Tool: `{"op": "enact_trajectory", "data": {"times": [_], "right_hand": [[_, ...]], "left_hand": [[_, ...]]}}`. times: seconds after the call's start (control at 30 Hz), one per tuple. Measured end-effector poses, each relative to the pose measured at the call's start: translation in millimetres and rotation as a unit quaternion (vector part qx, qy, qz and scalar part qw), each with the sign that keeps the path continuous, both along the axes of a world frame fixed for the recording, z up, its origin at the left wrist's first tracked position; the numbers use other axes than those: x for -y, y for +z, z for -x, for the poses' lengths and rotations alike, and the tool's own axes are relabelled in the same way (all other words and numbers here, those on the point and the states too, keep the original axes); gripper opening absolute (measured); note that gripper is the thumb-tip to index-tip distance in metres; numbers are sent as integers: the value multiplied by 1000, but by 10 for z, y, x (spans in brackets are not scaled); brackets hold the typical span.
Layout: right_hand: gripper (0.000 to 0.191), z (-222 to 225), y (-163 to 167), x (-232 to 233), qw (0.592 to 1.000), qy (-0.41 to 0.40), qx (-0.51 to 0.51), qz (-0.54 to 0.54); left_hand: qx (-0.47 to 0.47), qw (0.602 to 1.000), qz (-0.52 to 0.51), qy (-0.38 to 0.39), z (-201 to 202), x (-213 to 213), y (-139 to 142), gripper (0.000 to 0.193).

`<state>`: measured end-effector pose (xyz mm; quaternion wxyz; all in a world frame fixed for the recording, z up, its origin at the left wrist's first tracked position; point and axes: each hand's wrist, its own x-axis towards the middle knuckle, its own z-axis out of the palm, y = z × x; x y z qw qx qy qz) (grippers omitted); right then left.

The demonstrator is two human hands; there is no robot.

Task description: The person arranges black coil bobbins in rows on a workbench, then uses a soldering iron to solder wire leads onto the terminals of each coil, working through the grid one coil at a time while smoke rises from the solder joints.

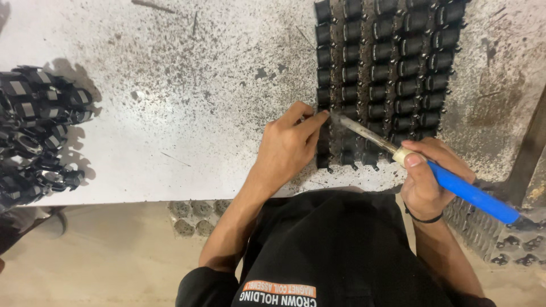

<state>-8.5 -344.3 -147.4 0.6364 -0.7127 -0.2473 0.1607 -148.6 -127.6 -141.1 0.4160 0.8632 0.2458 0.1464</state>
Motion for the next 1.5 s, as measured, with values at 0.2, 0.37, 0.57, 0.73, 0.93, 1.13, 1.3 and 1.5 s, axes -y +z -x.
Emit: {"op": "enact_trajectory", "data": {"times": [0.2,0.37,0.57,0.73,0.93,1.13,1.3,1.5], "right_hand": [[23,19,-1,-40,997,-6,70,-24],[25,-1,38,-2,996,29,83,18],[28,-6,26,25,996,32,75,23],[27,-7,2,14,995,40,86,21],[26,-13,64,-3,995,54,79,34],[23,-55,77,-19,998,25,56,10],[22,-86,37,8,995,42,82,28],[23,-255,-82,-54,984,-47,120,-126]], "left_hand": [[23,1000,-9,15,1,32,-45,25],[23,999,-7,22,16,49,-85,22],[40,998,-32,30,6,62,-121,21],[35,998,-45,26,5,72,-176,16],[32,997,-60,26,-22,61,-161,16],[39,998,-49,6,-18,50,-191,10],[34,996,-79,3,-38,40,-33,14],[114,986,-125,-14,180,-196,897,24]]}}
